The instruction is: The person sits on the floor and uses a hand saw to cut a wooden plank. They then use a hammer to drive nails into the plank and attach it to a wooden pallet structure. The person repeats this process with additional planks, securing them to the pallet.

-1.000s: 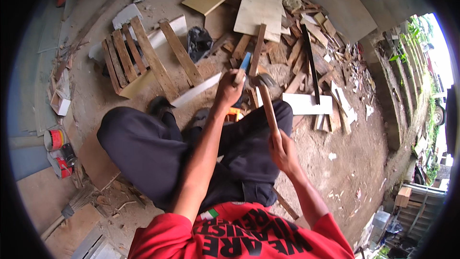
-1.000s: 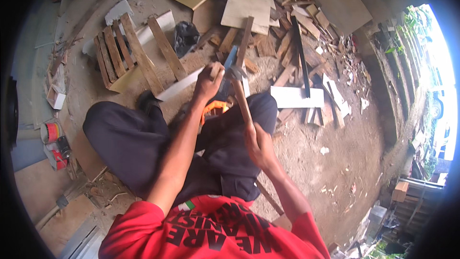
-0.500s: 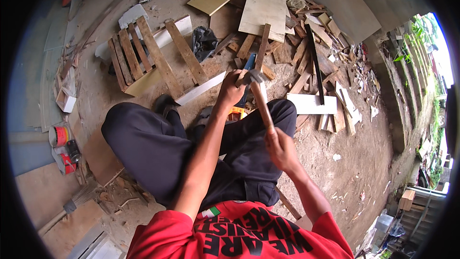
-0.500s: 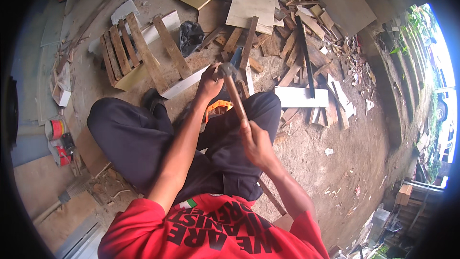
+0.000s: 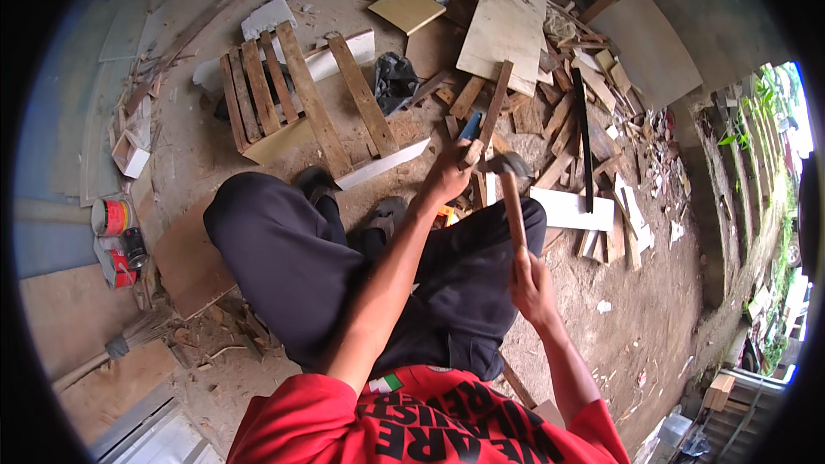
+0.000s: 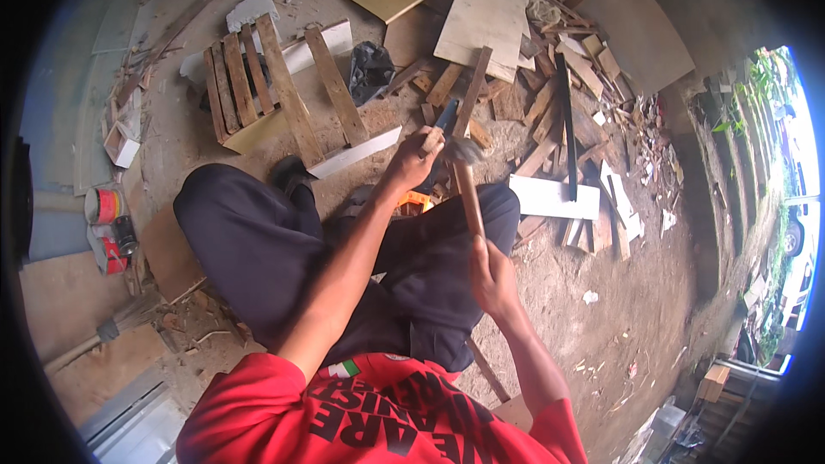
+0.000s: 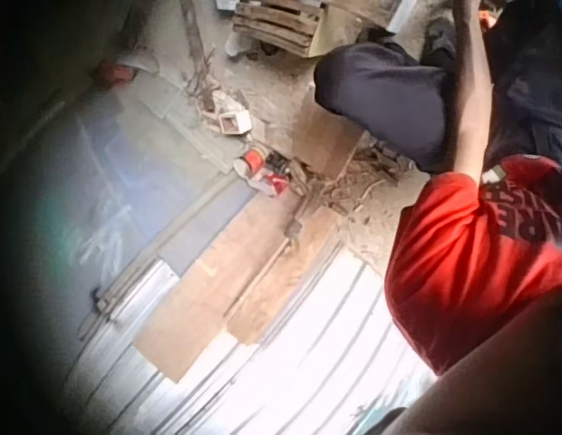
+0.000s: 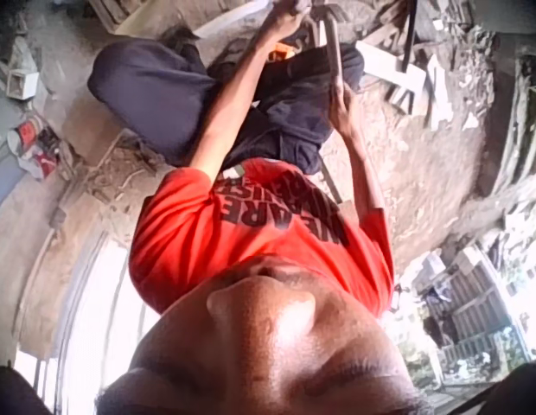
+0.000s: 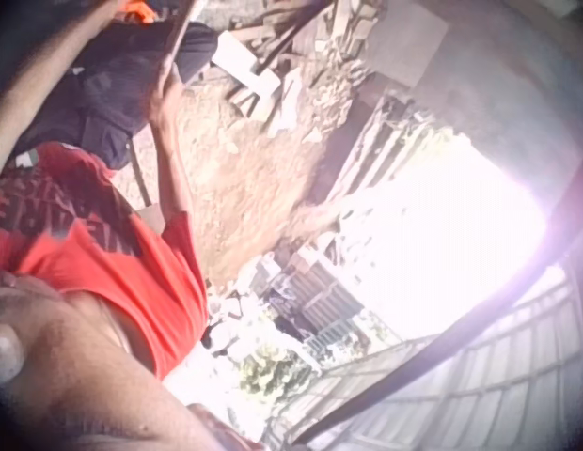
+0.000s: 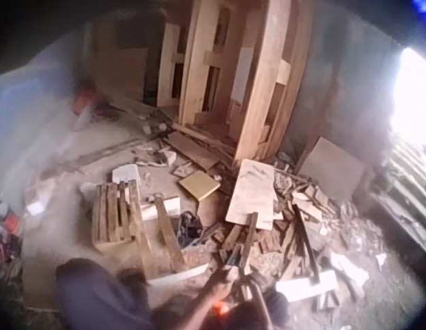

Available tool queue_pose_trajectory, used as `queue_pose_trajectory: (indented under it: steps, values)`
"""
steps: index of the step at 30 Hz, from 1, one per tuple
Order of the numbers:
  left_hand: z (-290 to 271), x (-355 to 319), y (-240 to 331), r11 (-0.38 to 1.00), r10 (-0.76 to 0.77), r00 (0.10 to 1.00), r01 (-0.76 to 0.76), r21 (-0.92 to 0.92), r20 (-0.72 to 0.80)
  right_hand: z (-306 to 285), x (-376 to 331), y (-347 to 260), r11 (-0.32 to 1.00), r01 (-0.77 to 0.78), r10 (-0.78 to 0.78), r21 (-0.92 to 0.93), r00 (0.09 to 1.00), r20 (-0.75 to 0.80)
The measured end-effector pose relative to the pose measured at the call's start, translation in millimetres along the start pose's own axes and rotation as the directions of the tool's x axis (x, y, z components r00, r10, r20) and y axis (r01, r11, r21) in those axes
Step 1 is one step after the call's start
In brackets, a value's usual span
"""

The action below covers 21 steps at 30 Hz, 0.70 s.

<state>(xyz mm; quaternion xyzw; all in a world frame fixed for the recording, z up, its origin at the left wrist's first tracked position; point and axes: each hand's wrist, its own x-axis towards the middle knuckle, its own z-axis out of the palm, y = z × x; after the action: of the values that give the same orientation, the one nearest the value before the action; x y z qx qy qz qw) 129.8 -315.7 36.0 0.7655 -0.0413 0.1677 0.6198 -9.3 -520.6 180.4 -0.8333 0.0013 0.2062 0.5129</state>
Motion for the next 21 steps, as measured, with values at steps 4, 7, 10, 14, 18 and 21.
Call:
queue_pose_trajectory:
  steps: [4,7,10,14,18,21]
  values:
    - [8.7,4.6,0.5,0.998,0.035,0.999,-0.036,-0.043,-0.010,-11.5,-21.9,11.3,0.927,-0.118,0.126,0.355,0.992,0.002]
    - [13.1,0.0,0.5,0.995,0.096,0.995,-0.097,-0.028,-0.021,-8.0,-23.0,-2.4,0.964,0.106,-0.089,0.245,0.993,-0.078]
    - [9.7,-2.5,2.1,0.995,0.099,0.995,-0.099,-0.024,-0.005,2.4,-13.1,-8.6,0.948,0.275,-0.260,0.158,0.960,-0.104]
    - [17.7,0.6,0.1,0.993,0.107,0.994,-0.107,-0.041,-0.002,-3.6,1.6,14.6,0.996,0.070,-0.071,0.050,0.997,0.021]
    - [10.6,-2.6,0.0,0.999,0.028,0.998,-0.025,-0.046,0.051,-19.9,-1.1,-26.1,0.945,0.072,-0.069,0.318,0.997,-0.022]
    - [11.2,-4.1,2.4,0.995,0.089,0.996,-0.087,-0.037,0.028,-35.3,-10.5,-68.6,0.814,0.476,-0.408,0.332,0.876,-0.255]
